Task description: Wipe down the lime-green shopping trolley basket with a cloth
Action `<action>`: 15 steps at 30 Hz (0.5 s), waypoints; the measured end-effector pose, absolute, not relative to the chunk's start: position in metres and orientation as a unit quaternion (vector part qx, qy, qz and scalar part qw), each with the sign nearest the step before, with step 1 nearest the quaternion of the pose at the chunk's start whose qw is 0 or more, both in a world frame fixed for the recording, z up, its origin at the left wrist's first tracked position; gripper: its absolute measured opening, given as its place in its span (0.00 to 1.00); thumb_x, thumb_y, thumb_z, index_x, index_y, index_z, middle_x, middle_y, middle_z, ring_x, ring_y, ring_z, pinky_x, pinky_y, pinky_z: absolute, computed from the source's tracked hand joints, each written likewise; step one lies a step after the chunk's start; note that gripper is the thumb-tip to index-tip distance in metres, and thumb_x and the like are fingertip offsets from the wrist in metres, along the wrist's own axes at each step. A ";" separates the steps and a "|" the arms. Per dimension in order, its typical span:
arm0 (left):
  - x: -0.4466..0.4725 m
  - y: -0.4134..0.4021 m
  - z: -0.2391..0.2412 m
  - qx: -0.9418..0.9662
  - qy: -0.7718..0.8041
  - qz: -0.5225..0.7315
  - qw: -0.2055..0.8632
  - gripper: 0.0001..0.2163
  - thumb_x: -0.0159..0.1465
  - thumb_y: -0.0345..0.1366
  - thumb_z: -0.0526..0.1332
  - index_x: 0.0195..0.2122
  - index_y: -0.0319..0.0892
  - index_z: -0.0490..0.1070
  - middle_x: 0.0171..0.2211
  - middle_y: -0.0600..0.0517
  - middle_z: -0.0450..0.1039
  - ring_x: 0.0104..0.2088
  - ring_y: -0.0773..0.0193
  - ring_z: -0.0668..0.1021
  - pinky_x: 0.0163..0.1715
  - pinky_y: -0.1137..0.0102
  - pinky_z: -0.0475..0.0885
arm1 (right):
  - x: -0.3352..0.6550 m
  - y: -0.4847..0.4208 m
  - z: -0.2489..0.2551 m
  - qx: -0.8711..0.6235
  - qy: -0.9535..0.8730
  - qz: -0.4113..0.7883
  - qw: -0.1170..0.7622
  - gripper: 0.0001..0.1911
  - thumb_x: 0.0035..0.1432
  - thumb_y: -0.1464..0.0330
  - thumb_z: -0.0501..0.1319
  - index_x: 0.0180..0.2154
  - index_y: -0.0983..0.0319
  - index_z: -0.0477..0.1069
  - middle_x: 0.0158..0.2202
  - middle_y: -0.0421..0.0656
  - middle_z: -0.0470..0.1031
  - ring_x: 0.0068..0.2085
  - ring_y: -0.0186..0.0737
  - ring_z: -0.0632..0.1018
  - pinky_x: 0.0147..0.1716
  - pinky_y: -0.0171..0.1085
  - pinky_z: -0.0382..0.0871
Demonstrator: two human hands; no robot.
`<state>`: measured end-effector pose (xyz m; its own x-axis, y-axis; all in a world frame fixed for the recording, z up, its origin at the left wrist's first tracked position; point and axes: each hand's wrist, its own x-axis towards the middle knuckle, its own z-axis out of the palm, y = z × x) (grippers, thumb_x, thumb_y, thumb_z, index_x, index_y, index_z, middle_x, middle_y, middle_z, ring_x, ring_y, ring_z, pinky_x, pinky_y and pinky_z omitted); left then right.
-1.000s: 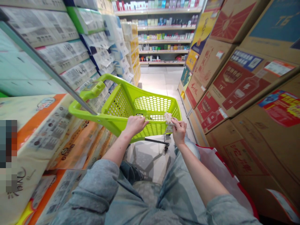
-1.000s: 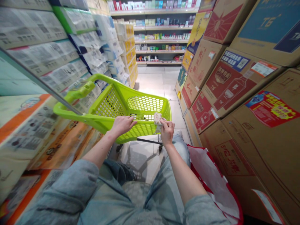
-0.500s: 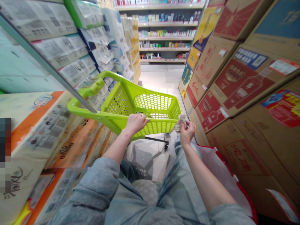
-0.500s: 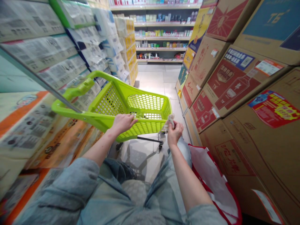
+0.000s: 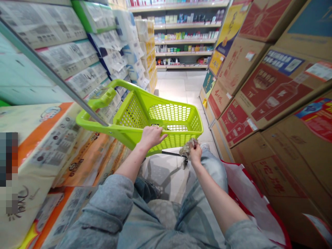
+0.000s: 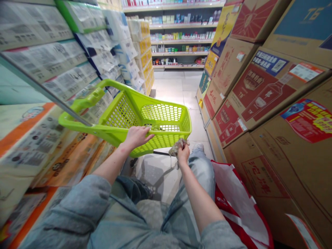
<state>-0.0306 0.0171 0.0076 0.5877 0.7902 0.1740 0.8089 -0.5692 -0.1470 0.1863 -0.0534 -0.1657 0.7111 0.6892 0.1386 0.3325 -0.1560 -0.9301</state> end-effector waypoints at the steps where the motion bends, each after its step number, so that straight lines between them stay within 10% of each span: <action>1: -0.031 0.017 0.007 -0.884 -0.452 -0.044 0.108 0.22 0.64 0.53 0.48 0.37 0.41 0.73 0.35 0.44 0.76 0.37 0.54 0.78 0.33 0.65 0.64 | 0.187 -0.054 -0.163 -0.750 -0.341 0.126 0.552 0.17 0.54 0.56 0.51 0.35 0.62 0.69 0.36 0.52 0.75 0.40 0.50 0.74 0.41 0.46 0.65; 6: -0.025 0.022 0.006 -0.884 -0.454 -0.021 0.103 0.20 0.63 0.52 0.51 0.37 0.41 0.74 0.34 0.44 0.76 0.37 0.54 0.78 0.33 0.66 0.65 | 0.199 -0.048 -0.144 -0.757 -0.312 0.009 0.574 0.14 0.55 0.62 0.49 0.38 0.62 0.66 0.42 0.56 0.71 0.47 0.50 0.70 0.47 0.46 0.62; 15: -0.011 0.033 0.003 -0.903 -0.423 0.010 0.076 0.22 0.62 0.55 0.52 0.35 0.41 0.76 0.32 0.44 0.77 0.36 0.53 0.78 0.32 0.67 0.66 | 0.206 -0.039 -0.175 -0.716 -0.246 0.176 0.630 0.15 0.51 0.56 0.54 0.31 0.61 0.66 0.28 0.43 0.73 0.32 0.40 0.71 0.33 0.38 0.64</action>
<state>-0.0114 0.0325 0.0031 0.6418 0.7654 0.0461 0.7623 -0.6304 -0.1464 0.2057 -0.0389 -0.1750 0.8169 0.5737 0.0587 0.1312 -0.0857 -0.9876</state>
